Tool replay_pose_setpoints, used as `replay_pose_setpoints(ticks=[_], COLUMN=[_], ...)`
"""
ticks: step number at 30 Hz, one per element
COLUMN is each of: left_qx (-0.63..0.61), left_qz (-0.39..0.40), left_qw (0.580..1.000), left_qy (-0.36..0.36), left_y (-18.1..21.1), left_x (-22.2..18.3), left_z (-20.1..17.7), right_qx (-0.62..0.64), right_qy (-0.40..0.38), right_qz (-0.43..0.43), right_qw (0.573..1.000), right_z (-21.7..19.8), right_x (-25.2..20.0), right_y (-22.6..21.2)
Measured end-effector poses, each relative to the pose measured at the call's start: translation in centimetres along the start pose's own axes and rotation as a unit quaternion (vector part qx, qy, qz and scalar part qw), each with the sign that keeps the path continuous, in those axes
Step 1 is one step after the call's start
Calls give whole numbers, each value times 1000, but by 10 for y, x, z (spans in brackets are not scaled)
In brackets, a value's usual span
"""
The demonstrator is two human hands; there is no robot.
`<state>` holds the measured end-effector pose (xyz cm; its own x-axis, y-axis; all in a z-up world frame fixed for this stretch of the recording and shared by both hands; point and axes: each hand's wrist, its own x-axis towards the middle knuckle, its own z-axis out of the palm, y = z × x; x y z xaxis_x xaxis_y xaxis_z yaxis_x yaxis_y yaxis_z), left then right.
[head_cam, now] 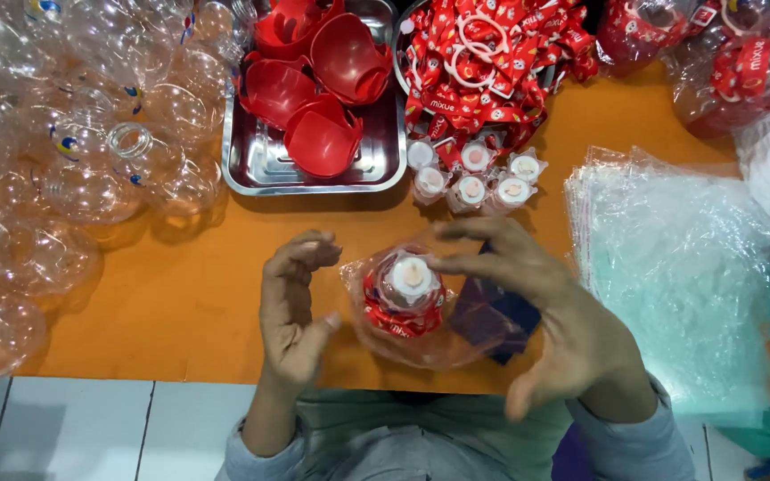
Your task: Attaching a red lanyard to the neck of a clear plastic bottle and then placing the assembled item into a plastic bag.
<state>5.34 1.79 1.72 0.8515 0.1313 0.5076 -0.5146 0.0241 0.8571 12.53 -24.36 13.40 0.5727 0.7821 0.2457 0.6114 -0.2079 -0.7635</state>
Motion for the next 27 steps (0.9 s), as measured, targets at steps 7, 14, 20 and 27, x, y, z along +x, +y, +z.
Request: replay_pose_setpoints(ticks=[7,14,20,27], left_qx=[80,83,88,68], left_qz=[0,-44,-38,-103], left_qw=[988,978,992,992], left_qy=[-130,-186,-85,8], left_y=[45,45,35,17], left_x=[33,45,44,32], left_z=[5,7,13,20], right_qx=[-19,25,63,139], right_qy=[41,88,215,264], right_qz=[32,47,39,90], right_qw=[998,995,974,950], right_z=[24,35,42,54], right_x=[-14,-13,-1,10], right_y=[14,24,28,35])
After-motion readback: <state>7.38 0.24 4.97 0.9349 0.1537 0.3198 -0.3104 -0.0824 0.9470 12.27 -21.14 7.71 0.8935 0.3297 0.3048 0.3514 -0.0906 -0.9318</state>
